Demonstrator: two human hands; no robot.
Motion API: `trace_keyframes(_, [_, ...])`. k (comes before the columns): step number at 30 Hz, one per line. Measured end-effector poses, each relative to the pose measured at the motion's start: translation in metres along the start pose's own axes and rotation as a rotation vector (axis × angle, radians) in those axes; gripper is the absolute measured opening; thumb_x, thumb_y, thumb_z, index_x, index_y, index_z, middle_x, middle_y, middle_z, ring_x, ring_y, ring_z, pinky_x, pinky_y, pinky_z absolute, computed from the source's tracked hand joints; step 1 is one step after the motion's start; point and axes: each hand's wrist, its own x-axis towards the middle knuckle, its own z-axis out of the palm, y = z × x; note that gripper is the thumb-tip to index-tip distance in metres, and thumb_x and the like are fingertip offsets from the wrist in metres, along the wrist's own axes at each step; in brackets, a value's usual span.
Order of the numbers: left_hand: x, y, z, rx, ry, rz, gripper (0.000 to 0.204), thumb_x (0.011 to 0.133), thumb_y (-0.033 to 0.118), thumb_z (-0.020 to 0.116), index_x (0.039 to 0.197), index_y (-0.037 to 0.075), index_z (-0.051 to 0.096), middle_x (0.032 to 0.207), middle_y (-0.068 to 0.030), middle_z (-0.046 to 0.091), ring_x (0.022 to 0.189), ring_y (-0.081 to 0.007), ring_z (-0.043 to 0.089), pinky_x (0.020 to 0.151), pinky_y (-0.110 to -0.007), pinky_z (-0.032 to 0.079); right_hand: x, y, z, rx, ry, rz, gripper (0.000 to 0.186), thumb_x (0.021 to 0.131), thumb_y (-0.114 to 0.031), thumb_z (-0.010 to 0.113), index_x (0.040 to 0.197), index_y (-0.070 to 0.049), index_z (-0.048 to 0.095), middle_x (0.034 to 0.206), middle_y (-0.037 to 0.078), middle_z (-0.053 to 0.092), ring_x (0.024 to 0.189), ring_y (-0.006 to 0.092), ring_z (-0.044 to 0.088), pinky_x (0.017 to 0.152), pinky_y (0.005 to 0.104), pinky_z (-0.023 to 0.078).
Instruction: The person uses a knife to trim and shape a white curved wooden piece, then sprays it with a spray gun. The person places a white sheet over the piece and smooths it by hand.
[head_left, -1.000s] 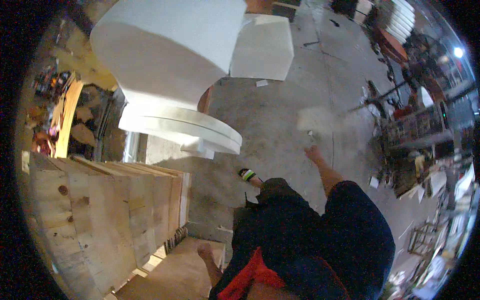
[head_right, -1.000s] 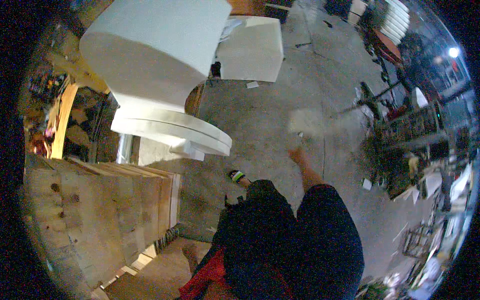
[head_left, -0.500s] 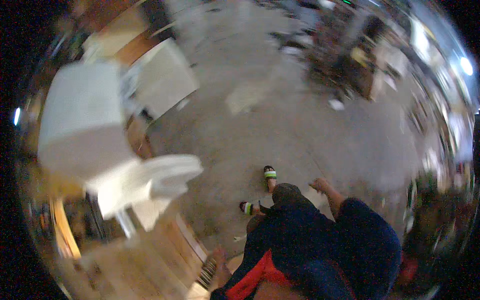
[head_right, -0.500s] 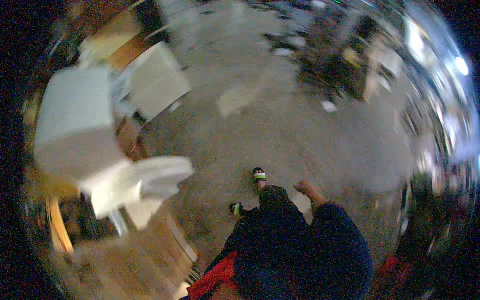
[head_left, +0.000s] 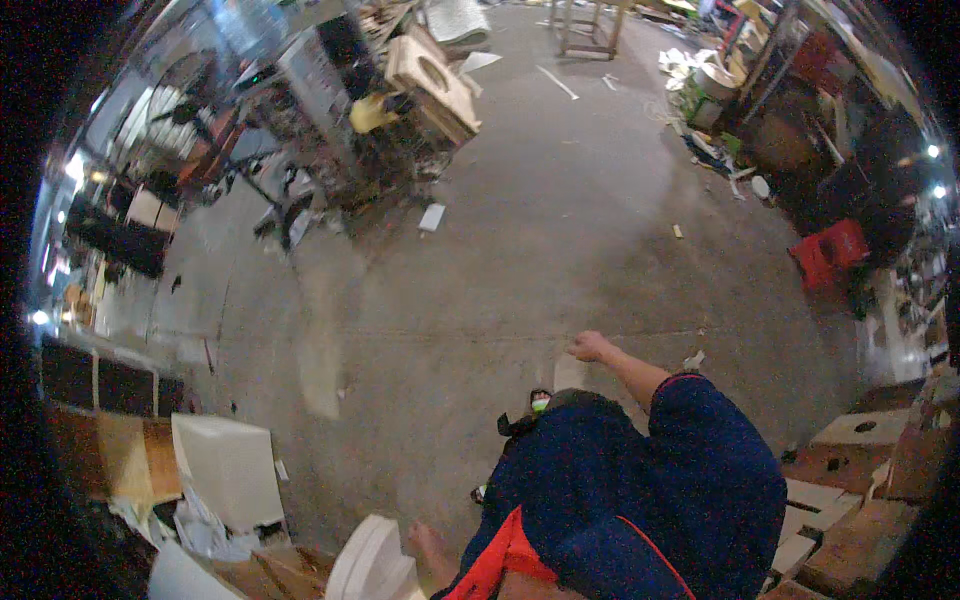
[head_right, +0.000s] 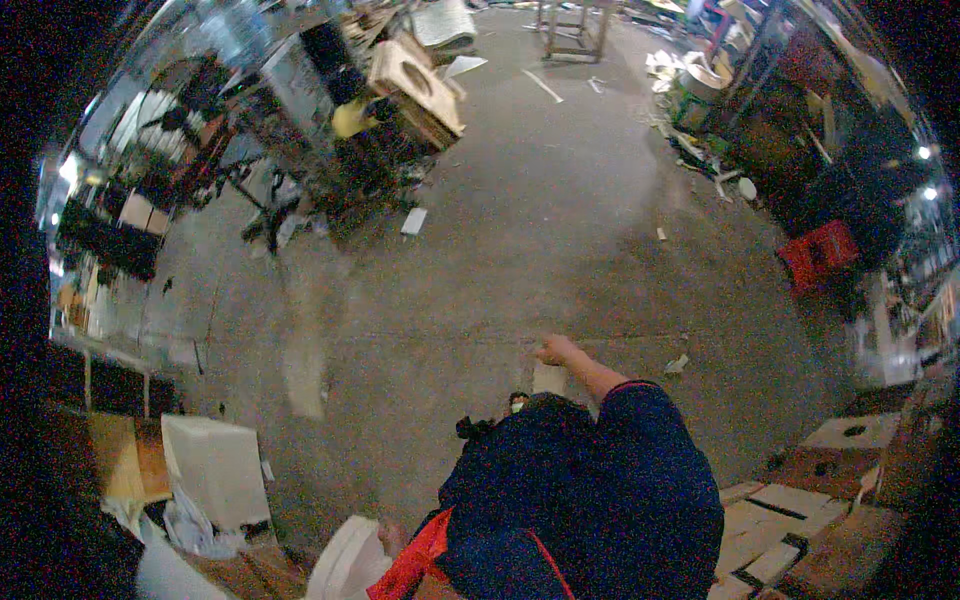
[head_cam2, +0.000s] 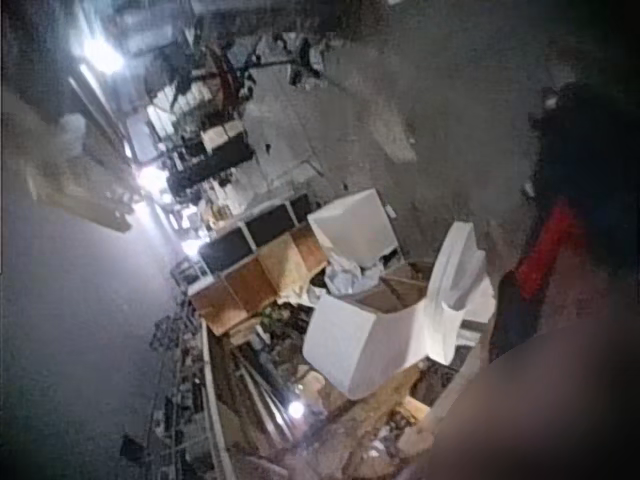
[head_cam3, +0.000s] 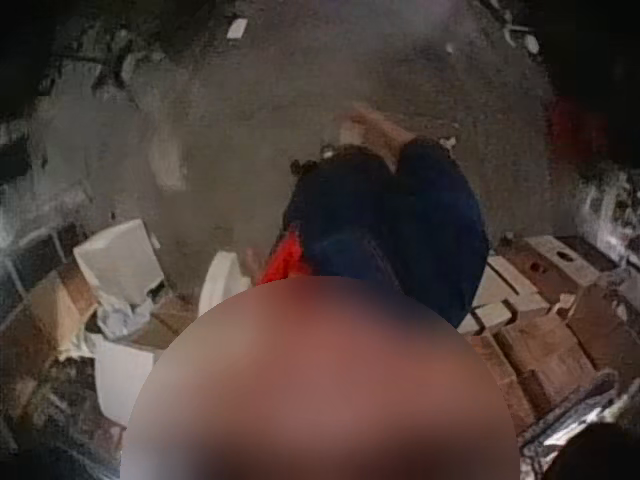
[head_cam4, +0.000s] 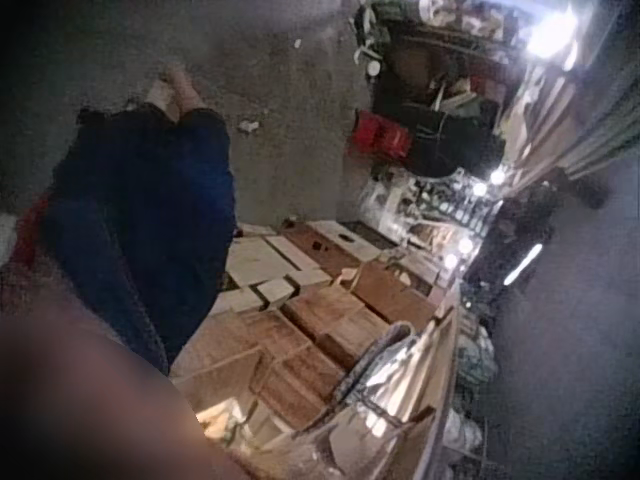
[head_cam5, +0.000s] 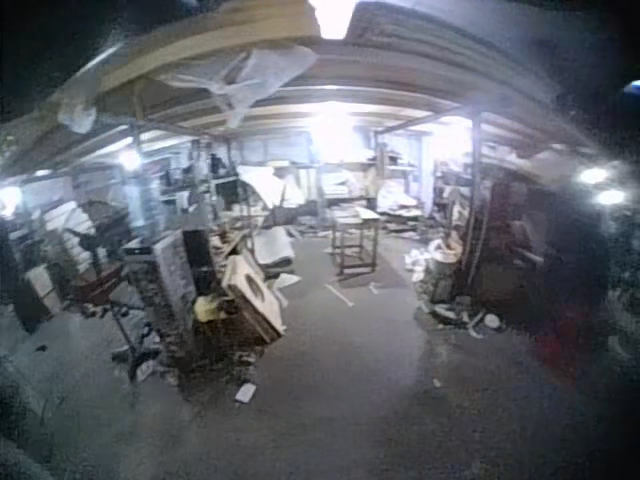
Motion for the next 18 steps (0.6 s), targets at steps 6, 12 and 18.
trace_keyframes(6, [0.056, 0.187, 0.143, 0.152, -0.209, 0.253, 0.029, 0.094, 0.028, 0.061, 0.078, 0.004, 0.056, 0.062, -0.0064, 0.056, 0.047, -0.0191, 0.052, 0.046, -0.037, 0.043, -0.018, 0.211, -0.034, 0.48, 0.307, 0.687, 0.058, 0.079, -0.049, 0.067, 0.09, 0.008, 0.071, 0.09, 0.027, 0.071, 0.089, 0.0402, 0.07, 0.077, 0.0484, 0.055])
trace_keyframes(12, [0.096, 0.338, 0.237, 0.49, -0.48, 0.47, 0.038, 0.092, 0.027, 0.063, 0.066, 0.0, 0.06, 0.069, -0.0105, 0.064, 0.054, -0.0191, 0.059, 0.052, -0.038, 0.047, -0.048, 0.273, 0.02, 0.524, 0.432, 0.738, 0.057, 0.081, -0.048, 0.065, 0.081, 0.009, 0.07, 0.08, 0.024, 0.07, 0.081, 0.0359, 0.071, 0.072, 0.0479, 0.053])
trace_keyframes(18, [0.135, 0.475, 0.346, 0.847, -0.466, 0.513, 0.036, 0.092, 0.028, 0.063, 0.075, -0.004, 0.065, 0.07, -0.0145, 0.065, 0.057, -0.0223, 0.06, 0.055, -0.042, 0.048, -0.068, 0.237, 0.022, 0.954, 0.115, 0.818, 0.066, 0.084, -0.054, 0.069, 0.103, 0.01, 0.065, 0.077, 0.015, 0.067, 0.068, 0.0338, 0.064, 0.064, 0.0457, 0.052])
